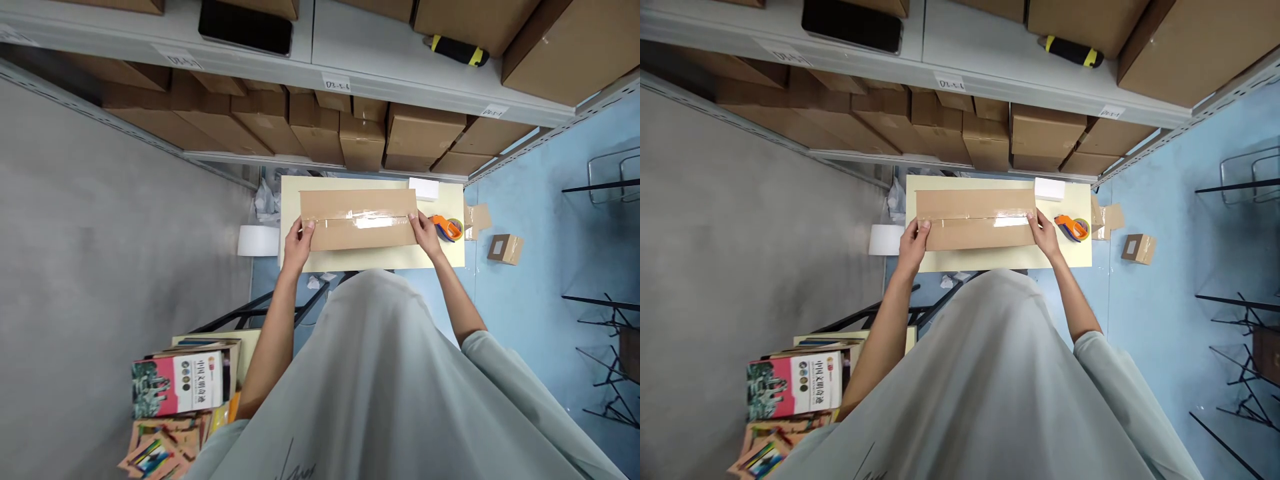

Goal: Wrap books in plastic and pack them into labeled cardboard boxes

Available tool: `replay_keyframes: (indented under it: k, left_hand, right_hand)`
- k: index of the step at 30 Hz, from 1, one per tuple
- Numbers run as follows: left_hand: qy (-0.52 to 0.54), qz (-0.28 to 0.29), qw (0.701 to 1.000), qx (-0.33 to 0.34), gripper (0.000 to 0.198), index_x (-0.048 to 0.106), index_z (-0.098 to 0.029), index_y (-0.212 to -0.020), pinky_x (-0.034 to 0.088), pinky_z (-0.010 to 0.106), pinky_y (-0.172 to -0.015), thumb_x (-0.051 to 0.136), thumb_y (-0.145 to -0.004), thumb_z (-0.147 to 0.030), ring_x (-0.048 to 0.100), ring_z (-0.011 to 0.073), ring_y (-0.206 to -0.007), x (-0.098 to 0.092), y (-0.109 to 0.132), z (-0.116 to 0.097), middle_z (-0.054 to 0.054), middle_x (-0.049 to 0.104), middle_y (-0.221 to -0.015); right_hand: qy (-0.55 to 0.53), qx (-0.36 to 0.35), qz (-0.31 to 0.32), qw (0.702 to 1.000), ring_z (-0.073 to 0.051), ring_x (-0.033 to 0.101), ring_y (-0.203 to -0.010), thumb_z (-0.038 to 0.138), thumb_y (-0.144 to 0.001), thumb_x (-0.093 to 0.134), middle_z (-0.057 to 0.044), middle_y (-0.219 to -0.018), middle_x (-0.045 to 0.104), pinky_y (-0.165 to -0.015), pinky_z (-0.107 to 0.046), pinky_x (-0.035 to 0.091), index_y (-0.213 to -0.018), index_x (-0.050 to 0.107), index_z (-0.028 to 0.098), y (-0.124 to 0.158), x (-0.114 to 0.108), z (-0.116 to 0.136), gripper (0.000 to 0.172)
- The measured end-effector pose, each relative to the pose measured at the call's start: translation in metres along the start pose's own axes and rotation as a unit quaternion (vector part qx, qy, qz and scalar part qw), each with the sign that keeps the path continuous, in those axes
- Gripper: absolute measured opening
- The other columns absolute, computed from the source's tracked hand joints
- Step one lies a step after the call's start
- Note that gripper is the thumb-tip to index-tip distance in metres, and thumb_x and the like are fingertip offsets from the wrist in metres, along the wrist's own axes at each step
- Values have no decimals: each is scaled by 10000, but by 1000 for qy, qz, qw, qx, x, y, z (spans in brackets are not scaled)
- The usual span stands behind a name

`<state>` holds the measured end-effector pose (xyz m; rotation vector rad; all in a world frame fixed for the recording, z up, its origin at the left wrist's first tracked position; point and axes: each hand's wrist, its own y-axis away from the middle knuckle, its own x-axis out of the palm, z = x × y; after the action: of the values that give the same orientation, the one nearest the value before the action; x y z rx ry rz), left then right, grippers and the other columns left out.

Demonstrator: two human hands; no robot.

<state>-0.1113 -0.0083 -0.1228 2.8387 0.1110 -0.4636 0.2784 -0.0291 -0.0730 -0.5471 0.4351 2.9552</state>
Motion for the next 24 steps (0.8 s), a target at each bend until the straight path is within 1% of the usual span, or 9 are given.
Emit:
replay_keyframes:
  k: [3,5,7,8,12,15,17,21,24]
  left_hand:
    - [66,79,994,-45,894,690,-218,-1514,546,531,-1279,784,-893,-854,689,375,-1462,-10,16,16,177,737,-1551]
    - [86,136,985,-63,1033,624,-256,-1592,499,569,-1323,912,-773,-816,633,401,-1546,-14,28,29,182,681,-1635]
    - [80,172,979,-79,1141,581,-296,-1629,451,614,-1351,1000,-673,-756,579,421,-1605,-12,37,42,186,652,-1668]
    - [71,174,978,-87,1154,578,-300,-1628,426,639,-1361,1018,-653,-733,566,426,-1617,-9,41,46,192,657,-1659]
    - [36,93,992,-80,941,661,-194,-1497,487,625,-1316,909,-784,-755,692,386,-1470,4,43,47,222,750,-1494]
    - [14,28,999,-13,778,719,-162,-1419,611,503,-1197,763,-923,-759,771,313,-1293,3,28,35,198,788,-1406]
    - [-5,-7,1000,29,735,743,-160,-1417,645,452,-1128,728,-960,-736,782,281,-1219,-2,13,26,181,798,-1395]
    - [-66,-46,996,41,611,815,-152,-1286,647,434,-1074,730,-984,-677,789,278,-1137,-6,-18,21,158,843,-1305]
    - [-94,-48,994,18,510,836,-135,-1167,641,428,-1030,732,-1000,-606,791,286,-1059,-2,-32,28,154,864,-1198]
  right_hand:
    - [-65,24,70,995,-374,653,-1520,876,-919,747,-120,-1631,709,-1291,-516,535,-1619,675,253,18,-14,-20,940]
    - [-86,41,133,987,-382,556,-1624,779,-752,961,-86,-1728,625,-1342,-549,481,-1700,591,332,33,-20,-34,1112]
    - [-76,60,155,983,-397,528,-1644,703,-640,1048,-79,-1728,622,-1372,-617,424,-1707,569,379,46,-19,-47,1214]
    - [-68,66,146,985,-398,550,-1623,710,-642,1037,-87,-1690,655,-1378,-640,403,-1686,590,376,50,-15,-51,1183]
    - [-41,38,43,998,-360,721,-1398,865,-806,818,-127,-1403,812,-1314,-573,492,-1459,737,264,52,5,-52,891]
    - [26,19,-42,999,-327,798,-1151,905,-936,636,-128,-1204,854,-1105,-473,624,-1288,768,220,38,7,-33,781]
    - [99,18,-76,992,-315,803,-1036,880,-1017,544,-126,-1075,859,-972,-413,629,-1234,771,205,25,3,-17,745]
    - [236,48,-74,968,-312,798,-898,806,-1087,520,-106,-843,823,-843,-344,559,-1133,793,203,0,-1,7,664]
    - [291,78,-57,952,-330,815,-930,719,-1125,527,-107,-865,841,-856,-346,541,-1160,820,214,-18,7,11,585]
